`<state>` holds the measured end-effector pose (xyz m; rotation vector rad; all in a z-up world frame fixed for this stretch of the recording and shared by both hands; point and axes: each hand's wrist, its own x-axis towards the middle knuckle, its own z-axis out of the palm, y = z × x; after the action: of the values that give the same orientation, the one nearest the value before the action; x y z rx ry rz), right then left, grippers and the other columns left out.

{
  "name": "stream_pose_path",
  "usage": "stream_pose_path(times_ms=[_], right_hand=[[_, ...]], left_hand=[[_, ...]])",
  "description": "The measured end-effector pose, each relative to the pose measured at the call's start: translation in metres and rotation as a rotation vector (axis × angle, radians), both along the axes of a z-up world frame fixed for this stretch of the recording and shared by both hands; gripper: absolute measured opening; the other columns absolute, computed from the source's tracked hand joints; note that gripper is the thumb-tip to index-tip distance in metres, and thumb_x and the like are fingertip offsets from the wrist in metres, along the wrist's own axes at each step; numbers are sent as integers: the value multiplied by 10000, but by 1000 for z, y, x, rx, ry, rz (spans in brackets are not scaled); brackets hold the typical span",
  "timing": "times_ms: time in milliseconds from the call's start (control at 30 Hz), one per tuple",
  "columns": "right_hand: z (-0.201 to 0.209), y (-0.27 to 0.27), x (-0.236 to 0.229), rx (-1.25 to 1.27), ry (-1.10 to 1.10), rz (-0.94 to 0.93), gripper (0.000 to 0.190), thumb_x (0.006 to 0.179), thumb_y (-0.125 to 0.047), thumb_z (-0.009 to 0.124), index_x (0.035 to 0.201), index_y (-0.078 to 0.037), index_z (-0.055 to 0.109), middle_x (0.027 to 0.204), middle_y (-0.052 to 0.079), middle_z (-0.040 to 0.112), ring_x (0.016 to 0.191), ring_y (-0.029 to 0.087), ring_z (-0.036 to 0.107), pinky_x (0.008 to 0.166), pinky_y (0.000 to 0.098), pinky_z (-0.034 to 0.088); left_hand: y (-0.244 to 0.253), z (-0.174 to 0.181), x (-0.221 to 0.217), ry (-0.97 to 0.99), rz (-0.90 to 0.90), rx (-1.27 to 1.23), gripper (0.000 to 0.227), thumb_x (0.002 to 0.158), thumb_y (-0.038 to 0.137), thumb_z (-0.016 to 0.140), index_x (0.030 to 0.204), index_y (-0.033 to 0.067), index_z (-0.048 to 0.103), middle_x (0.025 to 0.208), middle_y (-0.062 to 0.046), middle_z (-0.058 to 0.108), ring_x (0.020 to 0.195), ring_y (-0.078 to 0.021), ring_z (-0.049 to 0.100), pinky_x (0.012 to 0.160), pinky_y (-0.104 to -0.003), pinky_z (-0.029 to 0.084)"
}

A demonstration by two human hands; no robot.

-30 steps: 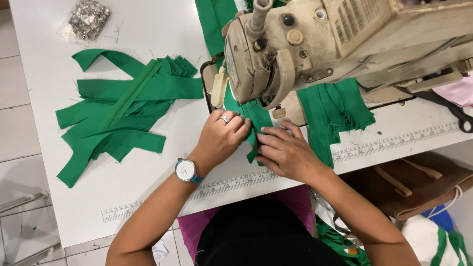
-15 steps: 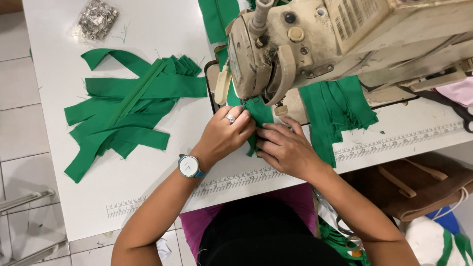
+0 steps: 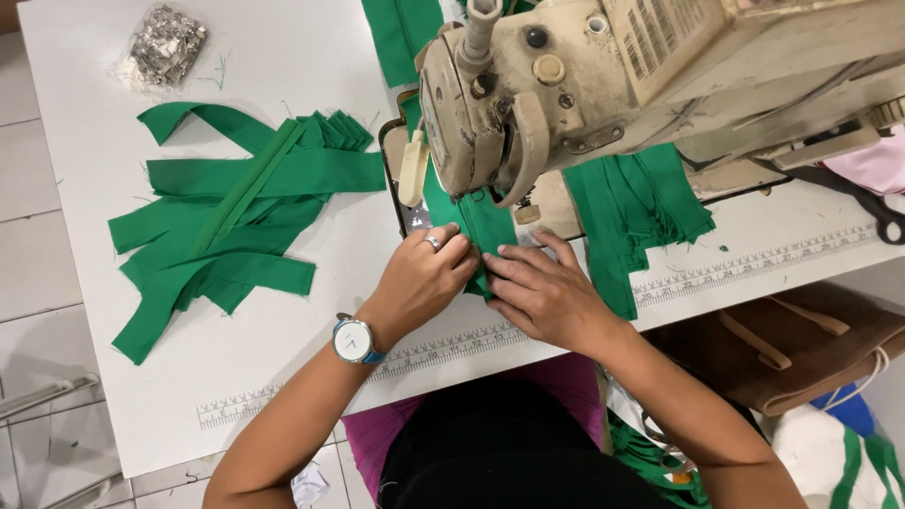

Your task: Sewing green fabric strips using an industrial sewing machine

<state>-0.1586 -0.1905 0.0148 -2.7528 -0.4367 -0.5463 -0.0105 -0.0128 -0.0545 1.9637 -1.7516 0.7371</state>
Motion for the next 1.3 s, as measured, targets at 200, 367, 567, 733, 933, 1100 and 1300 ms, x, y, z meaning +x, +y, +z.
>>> stream_pose_path(times_ms=[200,367,567,733,933,1100,1300], right_hand=[[5,-3,11,-1,22,16,180,954,-339,687,1020,-172,701,1231,20,700,1191,237,639,1093,559,349],[5,-5,21,-8,3,25,188,955,-355,693,953,-167,680,1176,22,697,1175,243,637,1042,545,357],[8,-6,26,9,2,31,209,953,-372,694,934,-164,681,1157,29,693,1180,245,630,1009,538,355],[6,-8,24,15,29,28,248,983,-415,650,959,-171,682,1210,29,687,1192,236,624,1006,525,348],[4,-11,26,16,53,32,256,968,-427,663,944,-173,680,1223,26,690,1197,236,625,1023,541,341],[9,-12,26,39,51,41,251,990,-434,641,1015,-192,703,1215,22,689,1187,233,626,1011,522,342],[-1,-14,23,3,63,39,257,978,-437,646,1004,-186,701,1262,19,687,1210,231,623,1022,523,352]], left_hand=[[-1,29,5,-57,61,36,98,1036,191,587,1003,133,659,959,-57,582,1069,-296,660,743,-355,482],[-4,24,14,-106,81,60,80,1029,209,573,1021,162,637,960,-56,557,1076,-305,647,737,-370,476],[-8,34,19,-165,108,46,91,1057,210,560,1059,158,634,985,-49,566,1102,-287,639,760,-363,473],[-6,29,17,-205,116,59,123,1071,220,537,1040,158,639,988,-43,575,1091,-274,628,808,-360,468],[-6,31,20,-145,63,72,91,1046,201,553,1052,148,627,982,-79,565,1048,-308,639,763,-373,469],[-4,59,20,-227,137,61,93,1061,170,551,1070,159,643,1022,-57,578,1066,-272,620,782,-368,465],[-9,18,17,-101,-8,44,96,1040,145,567,992,117,645,951,-101,573,980,-322,609,782,-386,468]])
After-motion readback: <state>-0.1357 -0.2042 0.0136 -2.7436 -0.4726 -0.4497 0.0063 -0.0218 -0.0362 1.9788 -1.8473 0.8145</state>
